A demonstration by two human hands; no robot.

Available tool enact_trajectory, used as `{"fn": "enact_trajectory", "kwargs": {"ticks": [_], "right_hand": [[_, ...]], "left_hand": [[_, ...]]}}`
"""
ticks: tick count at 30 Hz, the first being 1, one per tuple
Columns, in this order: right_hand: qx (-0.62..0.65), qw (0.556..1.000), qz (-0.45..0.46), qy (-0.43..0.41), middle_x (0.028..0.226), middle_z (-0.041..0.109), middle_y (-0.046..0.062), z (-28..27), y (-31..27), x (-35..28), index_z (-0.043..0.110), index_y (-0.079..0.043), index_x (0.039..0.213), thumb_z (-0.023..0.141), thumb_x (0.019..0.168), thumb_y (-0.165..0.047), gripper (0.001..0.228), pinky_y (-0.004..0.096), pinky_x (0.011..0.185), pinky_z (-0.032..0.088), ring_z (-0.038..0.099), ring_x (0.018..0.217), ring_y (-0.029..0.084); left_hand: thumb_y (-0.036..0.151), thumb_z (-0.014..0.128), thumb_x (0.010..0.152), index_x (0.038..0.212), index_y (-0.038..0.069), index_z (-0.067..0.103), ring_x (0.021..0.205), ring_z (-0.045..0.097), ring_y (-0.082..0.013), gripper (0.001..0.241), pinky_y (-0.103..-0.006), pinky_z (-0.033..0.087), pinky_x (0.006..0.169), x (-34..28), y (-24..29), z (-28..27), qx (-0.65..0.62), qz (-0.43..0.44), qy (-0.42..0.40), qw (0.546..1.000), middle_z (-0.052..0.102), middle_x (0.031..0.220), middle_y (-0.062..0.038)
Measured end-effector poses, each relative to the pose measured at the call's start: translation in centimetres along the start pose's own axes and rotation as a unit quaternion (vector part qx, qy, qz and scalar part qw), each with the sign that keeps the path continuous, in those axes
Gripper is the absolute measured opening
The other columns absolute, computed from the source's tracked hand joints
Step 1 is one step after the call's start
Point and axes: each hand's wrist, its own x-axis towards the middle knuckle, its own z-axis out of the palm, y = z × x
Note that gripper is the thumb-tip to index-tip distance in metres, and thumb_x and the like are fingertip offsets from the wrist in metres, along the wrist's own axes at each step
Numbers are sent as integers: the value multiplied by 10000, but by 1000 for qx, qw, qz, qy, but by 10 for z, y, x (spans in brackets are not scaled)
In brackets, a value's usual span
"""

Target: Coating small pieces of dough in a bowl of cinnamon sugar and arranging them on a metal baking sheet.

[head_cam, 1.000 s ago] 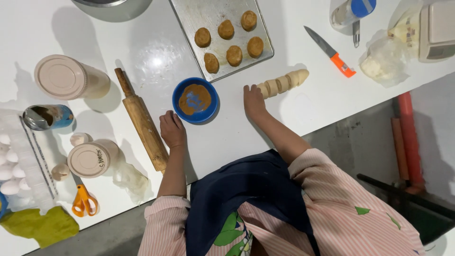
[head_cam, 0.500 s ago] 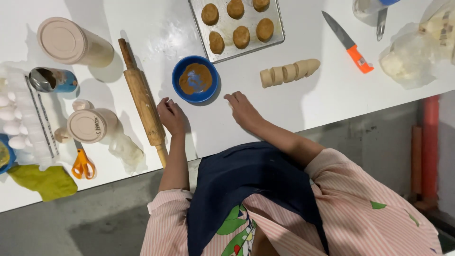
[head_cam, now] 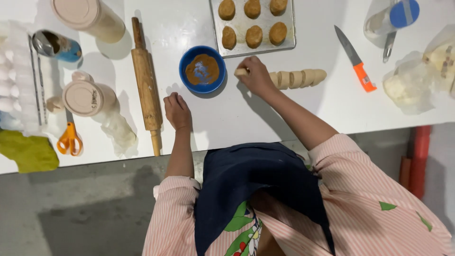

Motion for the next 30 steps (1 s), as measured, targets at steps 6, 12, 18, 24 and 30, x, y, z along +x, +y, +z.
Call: {"fn": "enact_trajectory", "kwargs": {"ticks": [6, 12, 18, 24, 30], "right_hand": [[85, 992, -79, -58, 1059, 710, 92, 25, -13, 79, 671, -69, 1108, 794, 868, -84, 269, 342, 887, 563, 696, 970, 212], [90, 980, -36, -176, 1077, 723, 45, 61, -45, 103, 577, -112, 1227, 743, 874, -62, 394, 324, 906, 582, 720, 1022, 164], [-5, 969, -110, -222, 1163, 686, 121, 98, -31, 102, 621, -68, 1209, 724, 885, -8, 345, 358, 917, 548, 683, 1073, 271], [-41, 986, -145, -66, 1376, 622, 164, 99, -19, 70, 619, -45, 1322, 641, 960, 10, 366, 397, 1071, 518, 618, 1275, 345], [-248, 933, -213, -152, 1645, 286, 241, 124, -17, 55, 304, -1, 1585, 596, 1007, -287, 708, 559, 1222, 166, 229, 1524, 421]], "left_hand": [[171, 596, 1046, 1157, 66, 634, 967, 636, -325, 157, -432, 550, 806, -1, -16, 14, 30, 37, 25, 999, 599, 1068, -128], [131, 624, 1032, 1159, 67, 623, 955, 637, -308, 143, -411, 559, 798, -1, -19, 16, 39, 57, 51, 996, 588, 1038, -123], [156, 630, 1023, 1178, 74, 619, 938, 638, -283, 175, -390, 560, 816, 0, -19, 16, 37, 49, 52, 997, 597, 1047, -104], [172, 634, 1021, 1172, 81, 619, 917, 637, -281, 176, -391, 555, 807, 0, -21, 19, 43, 38, 45, 997, 599, 1034, -97], [174, 630, 1022, 1170, 83, 606, 901, 635, -262, 175, -371, 562, 814, -1, -22, 21, 58, 47, 52, 996, 581, 1021, -95]]}}
